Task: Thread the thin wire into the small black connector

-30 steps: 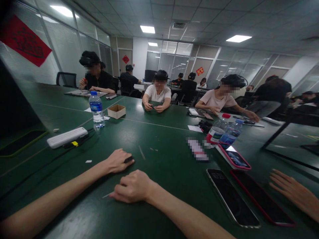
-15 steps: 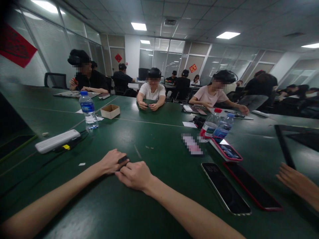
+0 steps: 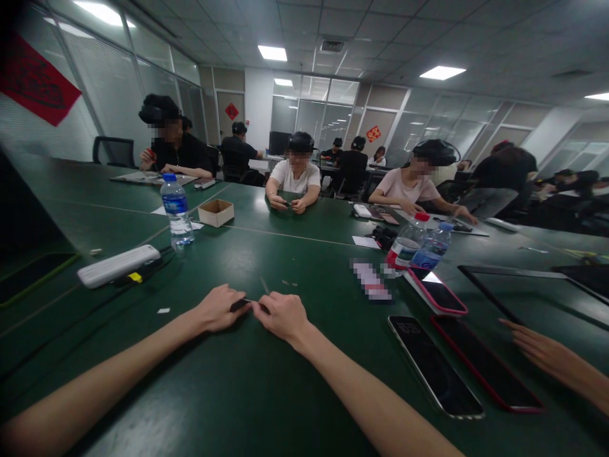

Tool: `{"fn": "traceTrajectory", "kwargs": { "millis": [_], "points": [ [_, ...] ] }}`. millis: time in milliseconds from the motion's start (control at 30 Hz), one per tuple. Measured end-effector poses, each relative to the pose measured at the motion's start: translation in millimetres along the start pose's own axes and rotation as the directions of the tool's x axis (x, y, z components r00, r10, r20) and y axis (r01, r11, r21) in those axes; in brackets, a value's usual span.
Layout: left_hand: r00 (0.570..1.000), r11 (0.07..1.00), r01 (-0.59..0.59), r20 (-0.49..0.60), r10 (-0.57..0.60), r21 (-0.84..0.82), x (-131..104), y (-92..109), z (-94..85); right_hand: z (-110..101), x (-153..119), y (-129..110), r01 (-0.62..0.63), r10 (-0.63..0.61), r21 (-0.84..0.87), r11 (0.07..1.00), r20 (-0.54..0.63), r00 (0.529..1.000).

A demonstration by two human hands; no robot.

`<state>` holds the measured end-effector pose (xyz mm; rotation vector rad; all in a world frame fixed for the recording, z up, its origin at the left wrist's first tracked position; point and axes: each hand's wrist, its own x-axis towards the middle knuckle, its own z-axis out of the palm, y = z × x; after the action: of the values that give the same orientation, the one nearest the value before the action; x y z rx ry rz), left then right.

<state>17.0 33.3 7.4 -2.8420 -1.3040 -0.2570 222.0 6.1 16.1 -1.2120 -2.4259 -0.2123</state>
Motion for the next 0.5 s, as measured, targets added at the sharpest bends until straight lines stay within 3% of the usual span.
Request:
{"fn": "traceTrajectory", "kwargs": {
  "millis": [500],
  "points": [
    [0.999, 0.999, 0.052, -0.002, -0.052, -0.013, 0.5, 0.2, 0.3, -6.8, 2.2, -3.8, -0.118, 0.121, -0.052, 0.992, 0.057, 0.991]
  ]
}}
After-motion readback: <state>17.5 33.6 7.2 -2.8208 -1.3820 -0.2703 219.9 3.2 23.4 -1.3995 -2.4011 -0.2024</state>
